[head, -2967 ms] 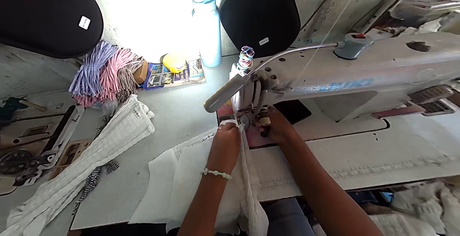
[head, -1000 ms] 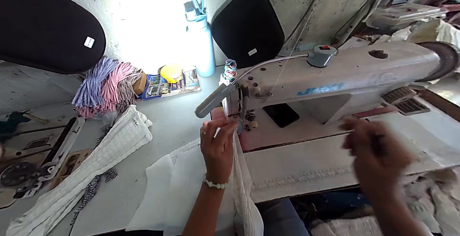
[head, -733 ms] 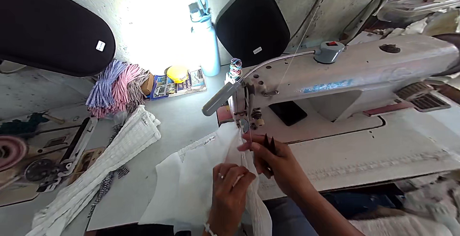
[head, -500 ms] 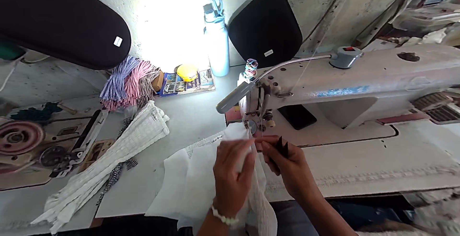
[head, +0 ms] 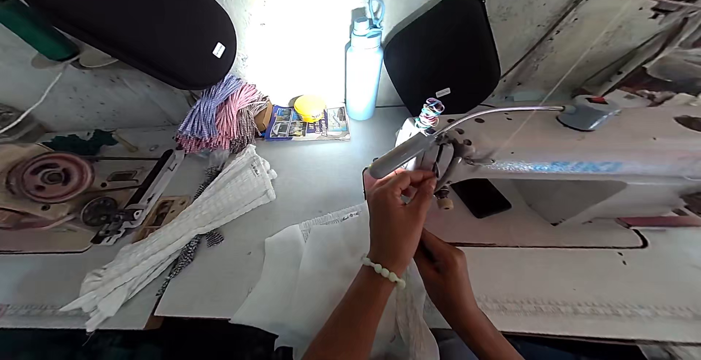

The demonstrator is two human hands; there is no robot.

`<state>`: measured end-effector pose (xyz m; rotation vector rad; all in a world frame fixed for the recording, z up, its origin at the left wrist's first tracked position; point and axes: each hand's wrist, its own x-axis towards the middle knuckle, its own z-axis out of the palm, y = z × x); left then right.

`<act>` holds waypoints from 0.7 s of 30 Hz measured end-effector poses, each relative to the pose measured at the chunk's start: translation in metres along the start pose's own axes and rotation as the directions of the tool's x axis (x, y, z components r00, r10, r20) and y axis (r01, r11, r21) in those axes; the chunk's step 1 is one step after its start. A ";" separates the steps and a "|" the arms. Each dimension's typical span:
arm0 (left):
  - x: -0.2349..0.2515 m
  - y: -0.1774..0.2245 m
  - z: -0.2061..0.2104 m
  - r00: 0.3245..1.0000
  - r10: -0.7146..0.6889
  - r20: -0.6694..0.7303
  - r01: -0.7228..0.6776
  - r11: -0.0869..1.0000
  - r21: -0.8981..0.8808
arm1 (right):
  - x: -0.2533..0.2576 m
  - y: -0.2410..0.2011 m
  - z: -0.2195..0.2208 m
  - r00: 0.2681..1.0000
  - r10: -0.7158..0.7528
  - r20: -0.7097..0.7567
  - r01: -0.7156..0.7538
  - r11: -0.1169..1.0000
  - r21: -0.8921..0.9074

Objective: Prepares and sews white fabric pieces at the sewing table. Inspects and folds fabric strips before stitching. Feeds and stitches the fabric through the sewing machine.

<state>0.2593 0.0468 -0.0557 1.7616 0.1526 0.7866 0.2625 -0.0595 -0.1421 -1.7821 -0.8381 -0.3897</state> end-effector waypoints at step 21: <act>-0.016 -0.010 -0.022 0.996 -0.087 0.029 0.089 0.991 -0.096 | 0.029 -0.020 -0.038 0.973 0.029 -0.231 0.020 0.979 0.205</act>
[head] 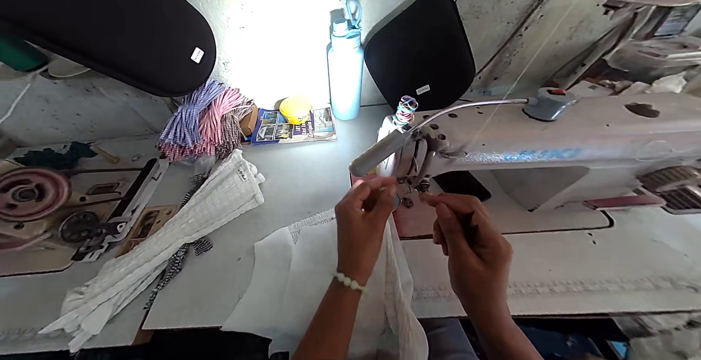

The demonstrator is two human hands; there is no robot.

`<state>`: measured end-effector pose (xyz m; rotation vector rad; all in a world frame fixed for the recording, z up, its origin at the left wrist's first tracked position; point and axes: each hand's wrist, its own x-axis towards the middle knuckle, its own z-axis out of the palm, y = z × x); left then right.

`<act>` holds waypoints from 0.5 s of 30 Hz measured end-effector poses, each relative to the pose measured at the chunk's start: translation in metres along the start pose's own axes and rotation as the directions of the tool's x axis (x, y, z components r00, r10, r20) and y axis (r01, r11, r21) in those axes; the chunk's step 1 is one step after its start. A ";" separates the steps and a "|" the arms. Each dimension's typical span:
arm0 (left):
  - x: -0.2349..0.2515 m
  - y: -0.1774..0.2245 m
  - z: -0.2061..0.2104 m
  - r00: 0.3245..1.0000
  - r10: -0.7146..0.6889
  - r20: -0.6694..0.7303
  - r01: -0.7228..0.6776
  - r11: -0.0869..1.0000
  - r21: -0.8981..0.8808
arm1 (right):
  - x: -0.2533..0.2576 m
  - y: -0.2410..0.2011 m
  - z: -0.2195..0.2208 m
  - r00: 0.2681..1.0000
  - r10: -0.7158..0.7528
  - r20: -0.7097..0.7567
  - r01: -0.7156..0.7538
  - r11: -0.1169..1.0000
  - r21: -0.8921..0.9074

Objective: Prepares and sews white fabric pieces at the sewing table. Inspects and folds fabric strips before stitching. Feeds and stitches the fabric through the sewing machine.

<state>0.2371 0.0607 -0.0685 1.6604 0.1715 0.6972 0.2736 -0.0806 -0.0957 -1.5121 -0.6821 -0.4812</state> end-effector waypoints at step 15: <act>0.006 -0.020 -0.006 0.911 0.151 0.383 0.019 0.914 -0.406 | -0.017 0.008 -0.027 0.998 0.023 0.051 -0.018 0.995 -0.098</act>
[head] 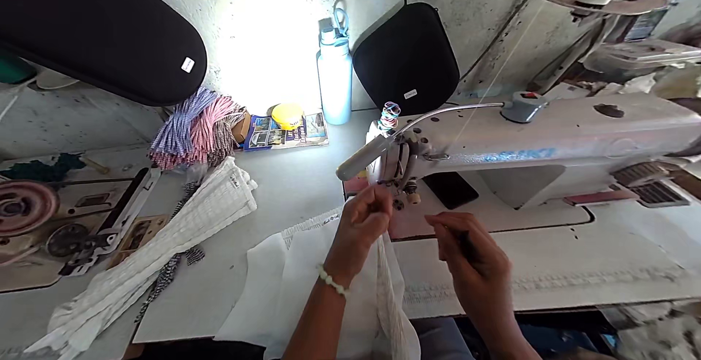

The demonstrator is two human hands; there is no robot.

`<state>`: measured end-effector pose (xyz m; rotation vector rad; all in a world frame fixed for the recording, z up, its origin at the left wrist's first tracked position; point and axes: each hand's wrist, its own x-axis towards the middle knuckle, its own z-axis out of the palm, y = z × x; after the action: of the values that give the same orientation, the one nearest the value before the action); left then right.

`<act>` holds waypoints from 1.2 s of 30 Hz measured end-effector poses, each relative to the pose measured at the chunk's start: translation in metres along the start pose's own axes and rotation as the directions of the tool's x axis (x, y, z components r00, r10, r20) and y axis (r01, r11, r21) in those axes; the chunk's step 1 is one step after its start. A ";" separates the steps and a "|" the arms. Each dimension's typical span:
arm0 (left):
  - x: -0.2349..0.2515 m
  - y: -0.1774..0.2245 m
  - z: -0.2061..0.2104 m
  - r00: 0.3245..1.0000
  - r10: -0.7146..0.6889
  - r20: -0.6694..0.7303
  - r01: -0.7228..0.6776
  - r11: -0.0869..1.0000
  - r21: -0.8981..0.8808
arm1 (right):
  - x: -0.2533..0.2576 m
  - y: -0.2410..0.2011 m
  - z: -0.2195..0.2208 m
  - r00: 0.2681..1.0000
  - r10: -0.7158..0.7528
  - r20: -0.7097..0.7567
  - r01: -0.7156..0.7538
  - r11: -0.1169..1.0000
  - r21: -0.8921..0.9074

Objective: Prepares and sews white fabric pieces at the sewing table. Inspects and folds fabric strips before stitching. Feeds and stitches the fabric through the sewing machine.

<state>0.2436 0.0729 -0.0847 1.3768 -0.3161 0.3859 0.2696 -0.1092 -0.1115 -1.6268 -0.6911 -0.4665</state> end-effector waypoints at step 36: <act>-0.030 0.006 -0.010 0.995 -0.069 0.067 0.077 0.989 -0.127 | 0.013 -0.013 0.010 0.912 0.331 0.242 -0.363 0.926 0.103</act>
<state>0.2139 0.0808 -0.0946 1.2710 -0.3352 0.2577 0.2697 -0.0964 -0.0949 -1.6315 -0.5657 0.0260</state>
